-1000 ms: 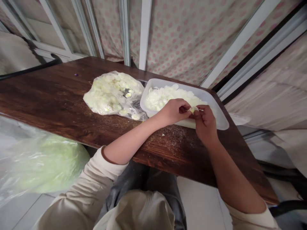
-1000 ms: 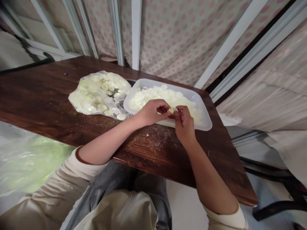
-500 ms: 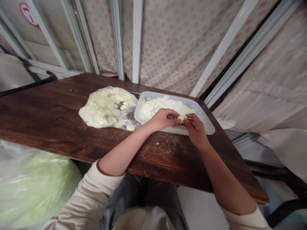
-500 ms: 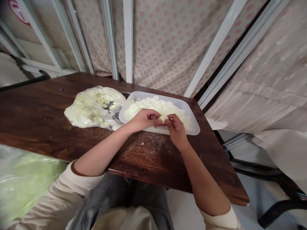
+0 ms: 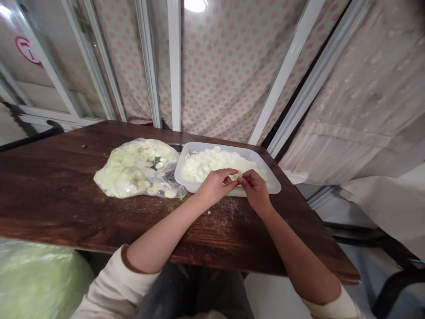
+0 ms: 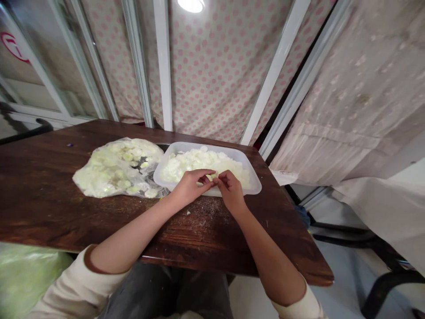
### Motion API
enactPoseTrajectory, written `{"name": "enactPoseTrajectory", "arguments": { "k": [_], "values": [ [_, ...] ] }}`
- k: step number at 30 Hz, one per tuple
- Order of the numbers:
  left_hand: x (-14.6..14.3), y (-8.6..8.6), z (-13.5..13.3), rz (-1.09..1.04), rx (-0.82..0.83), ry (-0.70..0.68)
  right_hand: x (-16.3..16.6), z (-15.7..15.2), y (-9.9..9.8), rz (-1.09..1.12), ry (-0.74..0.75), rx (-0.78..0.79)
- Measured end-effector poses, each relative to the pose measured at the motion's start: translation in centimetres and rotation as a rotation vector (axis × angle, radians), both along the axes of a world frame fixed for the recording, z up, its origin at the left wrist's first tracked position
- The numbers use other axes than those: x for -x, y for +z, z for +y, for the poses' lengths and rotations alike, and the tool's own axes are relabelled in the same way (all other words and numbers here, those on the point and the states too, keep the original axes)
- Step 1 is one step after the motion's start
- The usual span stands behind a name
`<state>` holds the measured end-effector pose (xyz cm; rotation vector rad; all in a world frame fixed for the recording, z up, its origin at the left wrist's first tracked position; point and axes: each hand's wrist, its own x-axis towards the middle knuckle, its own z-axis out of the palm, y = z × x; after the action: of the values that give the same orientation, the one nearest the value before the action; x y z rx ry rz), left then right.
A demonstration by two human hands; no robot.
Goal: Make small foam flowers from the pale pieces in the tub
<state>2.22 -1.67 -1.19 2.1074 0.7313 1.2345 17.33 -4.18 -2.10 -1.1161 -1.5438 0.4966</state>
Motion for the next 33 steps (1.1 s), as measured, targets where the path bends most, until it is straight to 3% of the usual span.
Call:
{"name": "enactPoseTrajectory", "arguments": {
  "k": [4,7,11,15,18,33],
  "values": [
    [0.3,0.4,-0.1,-0.035,0.121,-0.122,-0.7,0.1,0.5,0.081,0.174,0.041],
    [0.5,0.6,-0.3,-0.007,0.128,-0.179,-1.1,0.2,0.6,0.088,0.215,0.05],
    [0.3,0.4,-0.4,0.028,-0.005,-0.097,-1.2,0.1,0.7,0.054,0.166,0.076],
    [0.2,0.0,-0.2,0.105,-0.316,0.0,-1.0,-0.2,0.9,0.021,0.177,0.089],
    [0.3,-0.2,0.0,0.167,-0.447,0.03,-0.9,-0.4,0.9,0.001,0.165,0.078],
    [0.6,-0.1,-0.2,0.226,-0.547,0.121,-0.5,0.0,0.3,-0.033,0.076,-0.013]
  ]
}}
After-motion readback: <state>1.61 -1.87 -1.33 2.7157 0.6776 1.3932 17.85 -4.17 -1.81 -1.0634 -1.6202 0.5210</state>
